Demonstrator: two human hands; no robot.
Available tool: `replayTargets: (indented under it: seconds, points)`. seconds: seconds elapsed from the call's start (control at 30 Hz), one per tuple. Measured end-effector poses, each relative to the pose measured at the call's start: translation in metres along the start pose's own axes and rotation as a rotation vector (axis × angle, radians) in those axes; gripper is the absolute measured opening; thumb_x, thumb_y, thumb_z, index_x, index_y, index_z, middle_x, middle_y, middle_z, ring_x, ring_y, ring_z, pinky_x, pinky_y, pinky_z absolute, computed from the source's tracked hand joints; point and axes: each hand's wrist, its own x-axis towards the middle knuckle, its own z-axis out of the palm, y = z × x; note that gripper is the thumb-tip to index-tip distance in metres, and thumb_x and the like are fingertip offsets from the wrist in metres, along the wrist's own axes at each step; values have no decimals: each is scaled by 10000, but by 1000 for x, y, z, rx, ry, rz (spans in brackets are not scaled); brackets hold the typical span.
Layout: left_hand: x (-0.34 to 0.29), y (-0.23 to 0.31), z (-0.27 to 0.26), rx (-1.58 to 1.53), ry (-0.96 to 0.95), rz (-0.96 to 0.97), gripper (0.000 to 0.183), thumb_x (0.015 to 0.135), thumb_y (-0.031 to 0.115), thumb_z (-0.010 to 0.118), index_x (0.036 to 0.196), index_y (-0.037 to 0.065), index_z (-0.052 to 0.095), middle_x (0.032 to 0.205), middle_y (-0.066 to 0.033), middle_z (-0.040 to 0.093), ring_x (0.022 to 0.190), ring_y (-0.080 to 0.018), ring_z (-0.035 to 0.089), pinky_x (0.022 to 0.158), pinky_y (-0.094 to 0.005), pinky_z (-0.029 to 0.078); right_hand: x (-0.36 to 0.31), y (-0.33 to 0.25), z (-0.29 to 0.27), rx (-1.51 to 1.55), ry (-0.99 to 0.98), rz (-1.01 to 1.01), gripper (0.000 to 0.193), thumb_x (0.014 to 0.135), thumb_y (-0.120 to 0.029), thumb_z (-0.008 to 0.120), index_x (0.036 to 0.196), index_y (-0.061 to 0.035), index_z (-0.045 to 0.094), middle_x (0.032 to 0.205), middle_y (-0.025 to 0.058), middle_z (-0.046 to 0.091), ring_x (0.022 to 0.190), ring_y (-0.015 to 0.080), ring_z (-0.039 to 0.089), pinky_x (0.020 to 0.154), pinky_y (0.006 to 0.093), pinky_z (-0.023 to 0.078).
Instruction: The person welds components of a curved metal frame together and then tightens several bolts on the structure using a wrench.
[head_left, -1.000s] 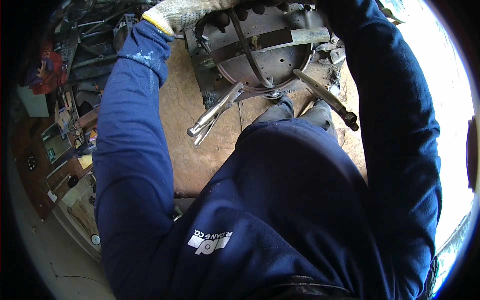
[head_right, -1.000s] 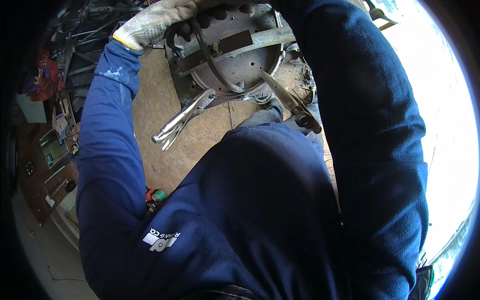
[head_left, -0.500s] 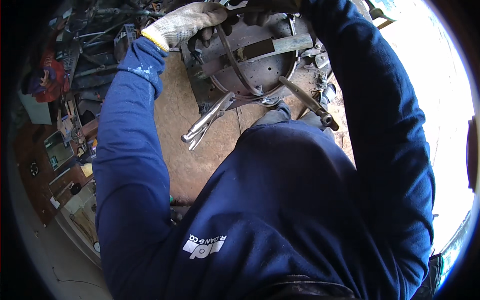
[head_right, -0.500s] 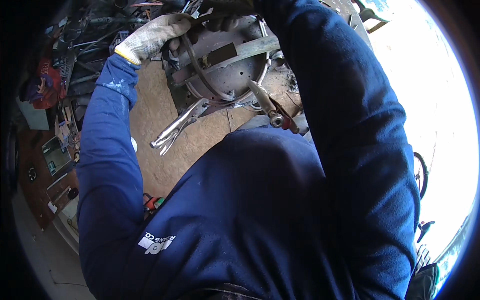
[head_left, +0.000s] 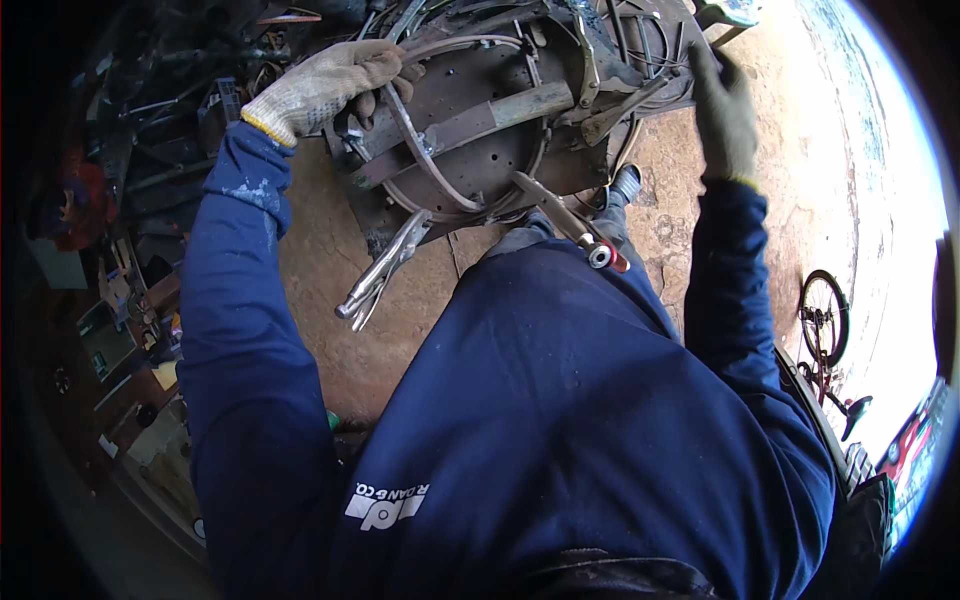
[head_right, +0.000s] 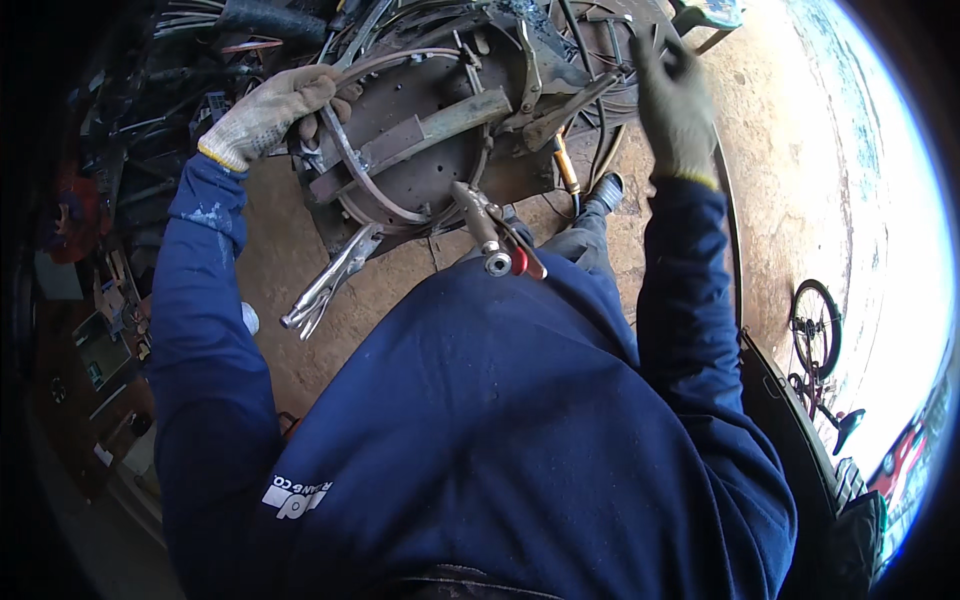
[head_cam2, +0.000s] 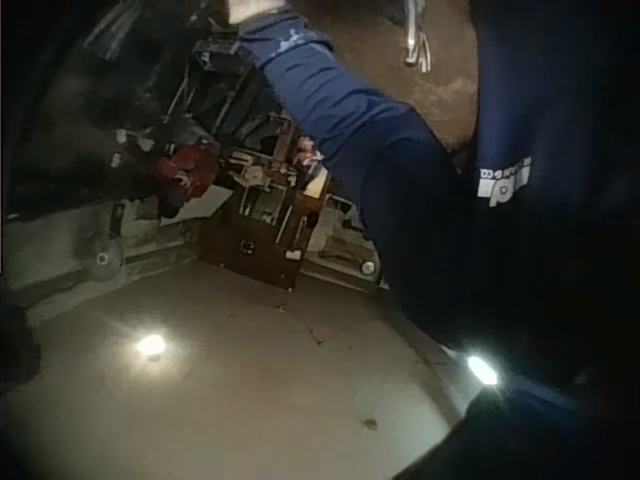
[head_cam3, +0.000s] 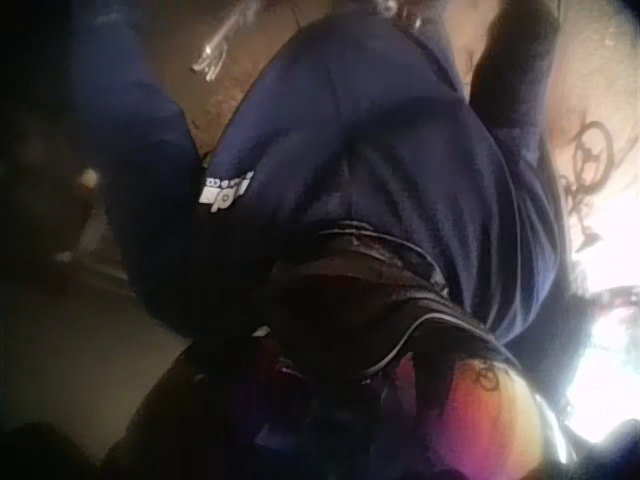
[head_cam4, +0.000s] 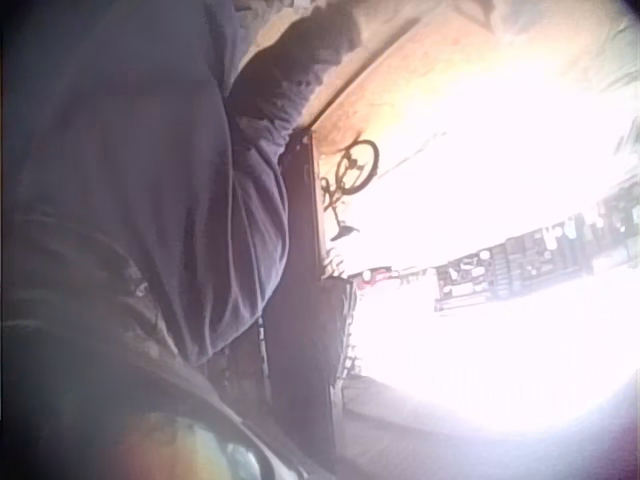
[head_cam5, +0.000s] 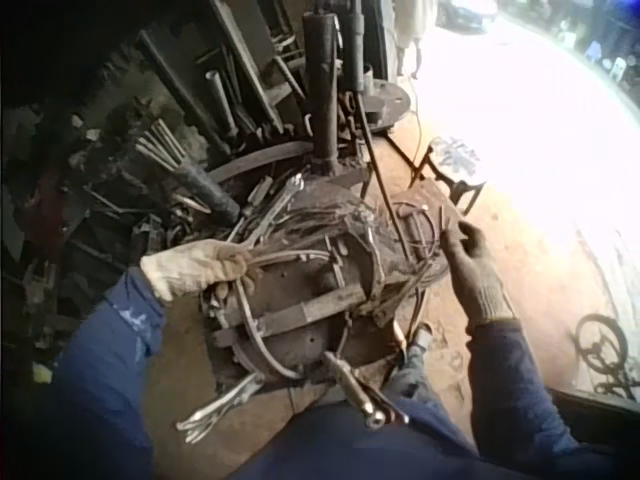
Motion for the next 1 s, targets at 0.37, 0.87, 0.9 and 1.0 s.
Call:
replayTargets:
  seconds: [0.37,0.87,0.9,1.0]
  points:
    - [3,1,-3,-96,41,-11,393,1038,362,602,1211,9,625,964,-29,712,573,-16,526,557,-187,492,-15,2,34,195,-258,304,536,888,-477,650,999,42,719,834,122,719,769,213,680,713,341,521]
    - [5,-3,-5,-70,18,43,453,1034,390,602,1254,-5,590,992,-62,724,625,-48,564,587,-195,497,15,-137,-39,821,-172,-637,395,1017,-310,611,1281,-18,584,957,72,692,896,183,673,821,340,551]
    - [5,-10,-5,-91,6,66,456,1033,393,604,1255,-5,589,994,-64,725,631,-51,567,589,-196,497,14,-161,-35,1101,-248,-406,430,1037,-311,573,1352,-20,539,965,65,660,870,185,649,860,373,544]
    - [10,-6,-5,-105,2,118,451,1030,394,606,1241,-4,599,1000,-66,724,652,-58,578,597,-213,504,51,-153,-14,1463,-877,-289,411,1054,-313,523,1330,-7,531,992,86,600,888,261,606,985,503,498]
